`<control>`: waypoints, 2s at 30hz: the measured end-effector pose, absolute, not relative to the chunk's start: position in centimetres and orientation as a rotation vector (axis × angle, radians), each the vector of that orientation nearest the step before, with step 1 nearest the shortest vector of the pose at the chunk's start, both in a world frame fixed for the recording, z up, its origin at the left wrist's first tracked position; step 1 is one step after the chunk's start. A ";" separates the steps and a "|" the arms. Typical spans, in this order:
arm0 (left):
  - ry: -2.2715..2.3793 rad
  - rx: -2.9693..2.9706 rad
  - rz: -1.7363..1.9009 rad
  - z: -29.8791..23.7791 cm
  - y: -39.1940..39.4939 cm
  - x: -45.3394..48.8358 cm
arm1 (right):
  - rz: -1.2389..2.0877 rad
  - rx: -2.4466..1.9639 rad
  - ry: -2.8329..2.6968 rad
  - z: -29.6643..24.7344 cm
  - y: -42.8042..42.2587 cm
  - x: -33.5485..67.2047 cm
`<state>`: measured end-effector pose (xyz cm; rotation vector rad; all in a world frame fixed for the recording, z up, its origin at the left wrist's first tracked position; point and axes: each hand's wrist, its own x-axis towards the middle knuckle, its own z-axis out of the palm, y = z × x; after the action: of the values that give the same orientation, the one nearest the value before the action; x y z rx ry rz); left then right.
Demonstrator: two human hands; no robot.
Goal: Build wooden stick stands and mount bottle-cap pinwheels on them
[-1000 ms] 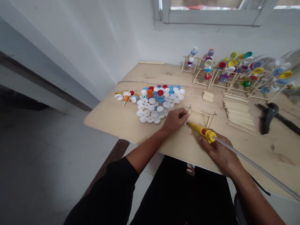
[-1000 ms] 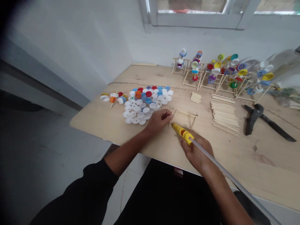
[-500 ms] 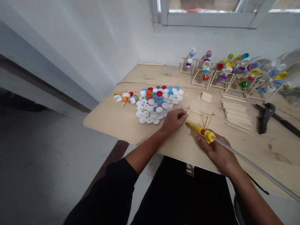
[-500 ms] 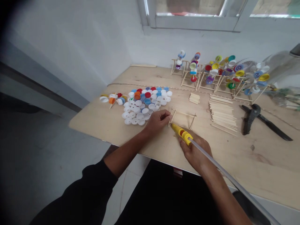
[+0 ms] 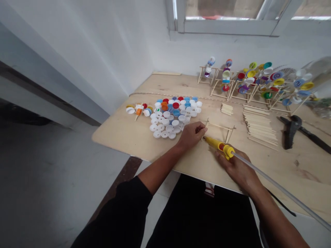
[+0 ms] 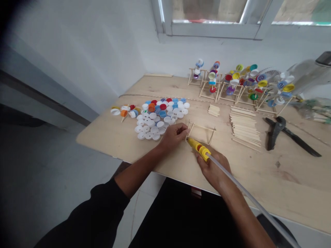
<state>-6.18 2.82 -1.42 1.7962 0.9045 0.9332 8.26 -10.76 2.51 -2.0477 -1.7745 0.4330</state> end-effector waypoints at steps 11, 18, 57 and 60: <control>0.896 1.792 0.943 -1.4 2.8 -6.1 | 0.348 -1.993 -1.822 2.2 -10.9 8.4; 0.890 1.786 0.937 -1.3 2.7 -6.2 | 0.367 -2.050 -1.838 2.6 -11.1 8.7; 0.945 1.773 0.883 -1.7 2.9 -6.4 | 0.851 -1.875 -1.582 8.4 -1.6 16.3; 0.954 1.779 0.872 -1.7 2.9 -6.4 | 0.884 -1.908 -1.683 7.9 -0.3 16.8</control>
<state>-6.39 2.89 -1.65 1.7787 0.9542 0.8717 16.80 -0.31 7.94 -1.9082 -1.6827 0.8839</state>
